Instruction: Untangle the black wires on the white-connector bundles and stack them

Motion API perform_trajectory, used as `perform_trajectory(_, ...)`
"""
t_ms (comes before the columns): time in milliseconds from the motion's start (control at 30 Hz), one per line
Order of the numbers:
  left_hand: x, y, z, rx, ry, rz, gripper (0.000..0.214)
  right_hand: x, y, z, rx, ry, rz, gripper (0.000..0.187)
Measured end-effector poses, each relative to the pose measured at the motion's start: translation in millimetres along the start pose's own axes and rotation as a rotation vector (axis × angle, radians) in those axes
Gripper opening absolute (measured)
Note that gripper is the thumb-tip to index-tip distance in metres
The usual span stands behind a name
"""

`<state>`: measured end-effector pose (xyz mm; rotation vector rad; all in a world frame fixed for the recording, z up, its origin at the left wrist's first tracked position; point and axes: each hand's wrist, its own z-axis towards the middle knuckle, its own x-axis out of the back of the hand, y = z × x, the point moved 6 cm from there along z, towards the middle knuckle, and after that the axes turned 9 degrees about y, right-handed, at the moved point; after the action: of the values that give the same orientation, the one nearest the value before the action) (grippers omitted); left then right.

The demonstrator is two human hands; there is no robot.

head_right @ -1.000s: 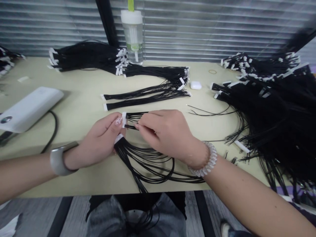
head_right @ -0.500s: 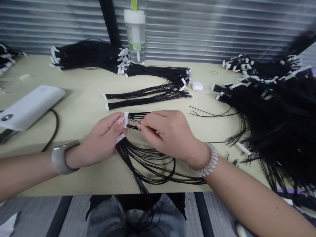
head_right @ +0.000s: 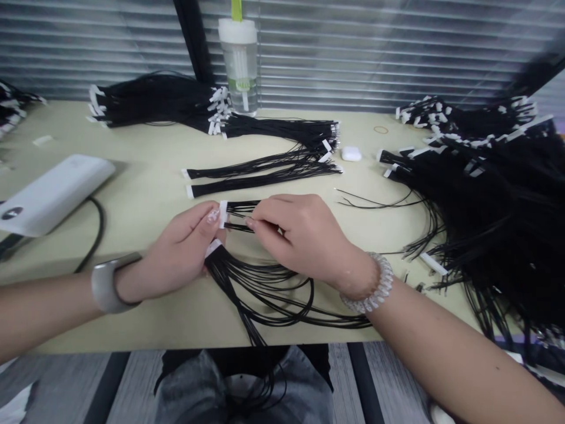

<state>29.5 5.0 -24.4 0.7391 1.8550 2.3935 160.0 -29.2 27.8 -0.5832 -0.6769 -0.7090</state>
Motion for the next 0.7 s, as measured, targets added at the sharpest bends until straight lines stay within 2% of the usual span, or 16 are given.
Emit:
perform_trajectory(533,-0.7,-0.2,-0.1,-0.014,-0.011,-0.016,0.034,5.4,-3.6,1.4,0.053,0.058,-0.055,0.008)
perform_trajectory(700,-1.3,0.3,0.2,-0.005,-0.021,-0.004,0.034,2.7,-4.9,-0.5,0.069,0.014,-0.059,0.008)
